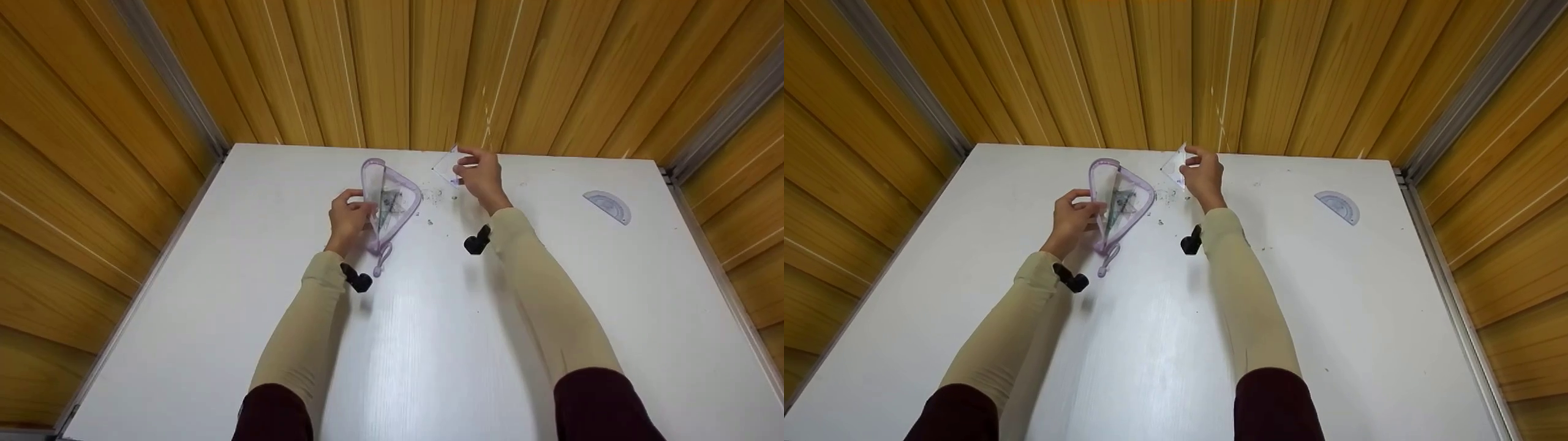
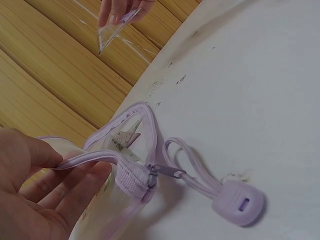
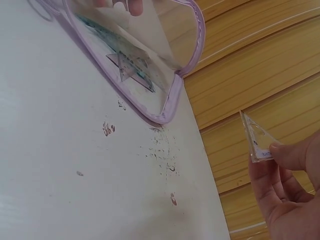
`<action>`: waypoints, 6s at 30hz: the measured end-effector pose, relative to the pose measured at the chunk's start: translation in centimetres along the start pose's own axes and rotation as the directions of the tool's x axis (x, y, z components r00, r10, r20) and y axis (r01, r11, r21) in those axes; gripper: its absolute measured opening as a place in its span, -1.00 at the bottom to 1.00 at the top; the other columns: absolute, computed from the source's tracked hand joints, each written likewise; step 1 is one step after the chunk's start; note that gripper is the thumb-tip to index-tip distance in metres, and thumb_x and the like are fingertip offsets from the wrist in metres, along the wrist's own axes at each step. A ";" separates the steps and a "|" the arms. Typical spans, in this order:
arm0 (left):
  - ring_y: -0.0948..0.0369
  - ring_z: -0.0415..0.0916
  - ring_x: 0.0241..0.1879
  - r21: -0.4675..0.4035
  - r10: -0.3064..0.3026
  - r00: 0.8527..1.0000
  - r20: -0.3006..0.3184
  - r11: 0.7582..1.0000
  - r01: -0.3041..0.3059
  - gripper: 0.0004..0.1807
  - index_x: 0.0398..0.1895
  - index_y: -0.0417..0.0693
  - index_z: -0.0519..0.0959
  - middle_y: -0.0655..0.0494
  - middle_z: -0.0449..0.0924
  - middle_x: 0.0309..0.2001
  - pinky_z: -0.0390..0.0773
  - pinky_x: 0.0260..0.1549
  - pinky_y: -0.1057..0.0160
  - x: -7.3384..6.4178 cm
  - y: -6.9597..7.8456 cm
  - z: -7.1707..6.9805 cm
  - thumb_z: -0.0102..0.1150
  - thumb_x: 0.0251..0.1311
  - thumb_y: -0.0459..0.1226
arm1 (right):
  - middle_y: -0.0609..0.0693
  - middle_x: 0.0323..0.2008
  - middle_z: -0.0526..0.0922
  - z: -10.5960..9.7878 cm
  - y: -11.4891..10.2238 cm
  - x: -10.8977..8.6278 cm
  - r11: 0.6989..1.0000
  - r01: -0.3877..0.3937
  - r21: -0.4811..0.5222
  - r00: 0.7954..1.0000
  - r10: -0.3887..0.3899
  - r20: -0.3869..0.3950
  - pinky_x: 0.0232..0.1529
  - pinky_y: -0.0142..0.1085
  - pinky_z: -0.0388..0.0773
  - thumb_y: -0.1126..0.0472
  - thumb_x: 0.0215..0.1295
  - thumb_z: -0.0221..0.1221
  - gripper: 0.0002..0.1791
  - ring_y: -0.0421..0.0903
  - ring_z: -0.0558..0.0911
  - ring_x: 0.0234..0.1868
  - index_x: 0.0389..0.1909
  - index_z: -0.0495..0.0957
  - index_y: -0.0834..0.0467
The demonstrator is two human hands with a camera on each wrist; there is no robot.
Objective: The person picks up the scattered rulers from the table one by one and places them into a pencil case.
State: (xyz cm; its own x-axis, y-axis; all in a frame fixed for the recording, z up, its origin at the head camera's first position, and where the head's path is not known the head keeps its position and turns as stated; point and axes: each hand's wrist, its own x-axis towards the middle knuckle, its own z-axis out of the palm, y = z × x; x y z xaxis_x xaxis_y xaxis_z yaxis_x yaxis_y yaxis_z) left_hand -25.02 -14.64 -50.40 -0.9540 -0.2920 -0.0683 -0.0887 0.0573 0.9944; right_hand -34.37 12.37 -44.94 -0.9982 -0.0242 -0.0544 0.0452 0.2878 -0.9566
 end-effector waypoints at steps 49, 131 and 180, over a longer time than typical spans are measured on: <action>0.05 0.71 -0.38 0.048 -0.001 1.000 -0.024 0.999 0.002 -0.63 0.14 -0.31 0.58 -0.14 0.77 -0.25 0.68 -0.48 0.25 -0.1 0.1 0.3 0.26 0.25 -0.44 | 0.10 -0.04 0.63 10.9 3.0 -0.4 0.999 -0.046 0.029 0.997 0.044 0.059 -0.31 -0.32 0.64 0.43 0.34 0.27 -0.52 -0.05 0.64 -0.20 0.27 0.59 0.15; 0.12 0.68 -0.38 0.037 -0.020 0.999 -0.027 0.999 0.021 -0.63 0.15 -0.27 0.58 -0.13 0.77 -0.23 0.71 -0.40 0.14 -0.3 0.3 0.4 0.22 0.27 -0.45 | 0.14 -0.11 0.73 11.4 0.8 -1.3 0.975 -0.108 -0.192 0.985 0.131 0.109 -0.30 -0.35 0.68 0.31 0.29 0.36 -0.56 -0.04 0.77 -0.23 0.20 0.62 0.25; 0.06 0.73 -0.41 0.004 -0.012 1.000 -0.007 1.000 0.012 -0.65 0.12 -0.24 0.57 -0.15 0.76 -0.23 0.70 -0.48 0.22 -0.5 -0.1 0.1 0.30 0.27 -0.41 | 0.08 0.06 0.66 -0.4 1.7 1.2 0.972 0.189 -0.137 0.982 -0.190 0.004 -0.23 -0.29 0.68 -0.03 0.41 0.29 -0.41 -0.02 0.64 -0.03 0.39 0.47 0.05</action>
State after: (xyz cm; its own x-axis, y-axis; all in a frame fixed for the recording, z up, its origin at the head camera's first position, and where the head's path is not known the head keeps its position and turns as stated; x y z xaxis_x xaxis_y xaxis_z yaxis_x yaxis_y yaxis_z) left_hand -24.53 -14.41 -50.50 -0.9509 -0.2989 -0.0800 -0.1017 0.0576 0.9931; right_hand -35.48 13.17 -46.51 -0.9885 -0.0823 0.1271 -0.1498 0.4067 -0.9012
